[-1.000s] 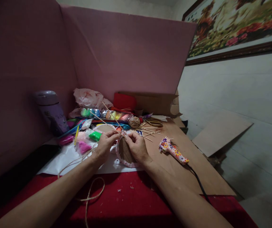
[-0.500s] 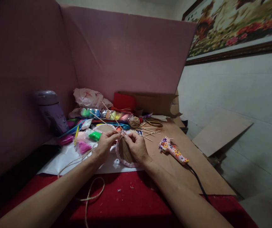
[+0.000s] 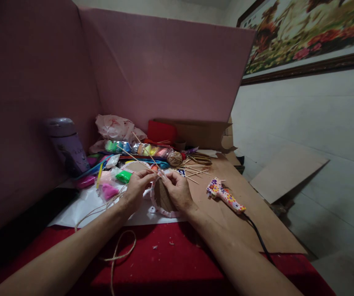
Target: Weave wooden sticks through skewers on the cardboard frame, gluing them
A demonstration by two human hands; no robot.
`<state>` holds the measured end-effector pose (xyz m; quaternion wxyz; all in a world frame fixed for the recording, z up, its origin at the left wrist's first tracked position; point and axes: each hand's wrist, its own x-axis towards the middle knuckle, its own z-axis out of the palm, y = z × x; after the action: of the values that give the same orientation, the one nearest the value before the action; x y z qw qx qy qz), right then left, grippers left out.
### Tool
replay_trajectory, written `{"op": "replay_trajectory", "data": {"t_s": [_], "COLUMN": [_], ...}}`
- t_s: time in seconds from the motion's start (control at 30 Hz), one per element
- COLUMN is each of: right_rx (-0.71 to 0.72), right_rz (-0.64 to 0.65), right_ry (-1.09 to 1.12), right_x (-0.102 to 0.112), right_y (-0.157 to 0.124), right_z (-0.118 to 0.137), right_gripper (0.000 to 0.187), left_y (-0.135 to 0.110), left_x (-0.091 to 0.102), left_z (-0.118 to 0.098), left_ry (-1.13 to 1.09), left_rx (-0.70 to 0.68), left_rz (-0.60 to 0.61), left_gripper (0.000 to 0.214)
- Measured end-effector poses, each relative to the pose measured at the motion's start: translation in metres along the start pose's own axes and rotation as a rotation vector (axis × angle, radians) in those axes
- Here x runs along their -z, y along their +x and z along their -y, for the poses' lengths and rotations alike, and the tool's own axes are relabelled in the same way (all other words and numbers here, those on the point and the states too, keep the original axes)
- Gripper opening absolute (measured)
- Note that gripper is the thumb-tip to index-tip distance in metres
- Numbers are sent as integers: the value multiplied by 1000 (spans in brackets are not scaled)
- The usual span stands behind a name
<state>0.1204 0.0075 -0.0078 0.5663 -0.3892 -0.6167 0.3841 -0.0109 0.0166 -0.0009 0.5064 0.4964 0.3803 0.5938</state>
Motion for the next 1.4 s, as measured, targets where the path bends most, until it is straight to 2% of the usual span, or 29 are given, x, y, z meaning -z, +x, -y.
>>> {"op": "replay_trajectory", "data": {"t_s": [1.4], "right_rx": [-8], "right_rz": [-2], "right_ry": [24], "right_x": [-1], "right_y": [0], "right_z": [0], "right_gripper": [29], "left_y": [1], "left_x": [1], "left_z": [2], "left_ry": [8], "left_rx": [13], "left_rz": [15], "left_gripper": [12]}}
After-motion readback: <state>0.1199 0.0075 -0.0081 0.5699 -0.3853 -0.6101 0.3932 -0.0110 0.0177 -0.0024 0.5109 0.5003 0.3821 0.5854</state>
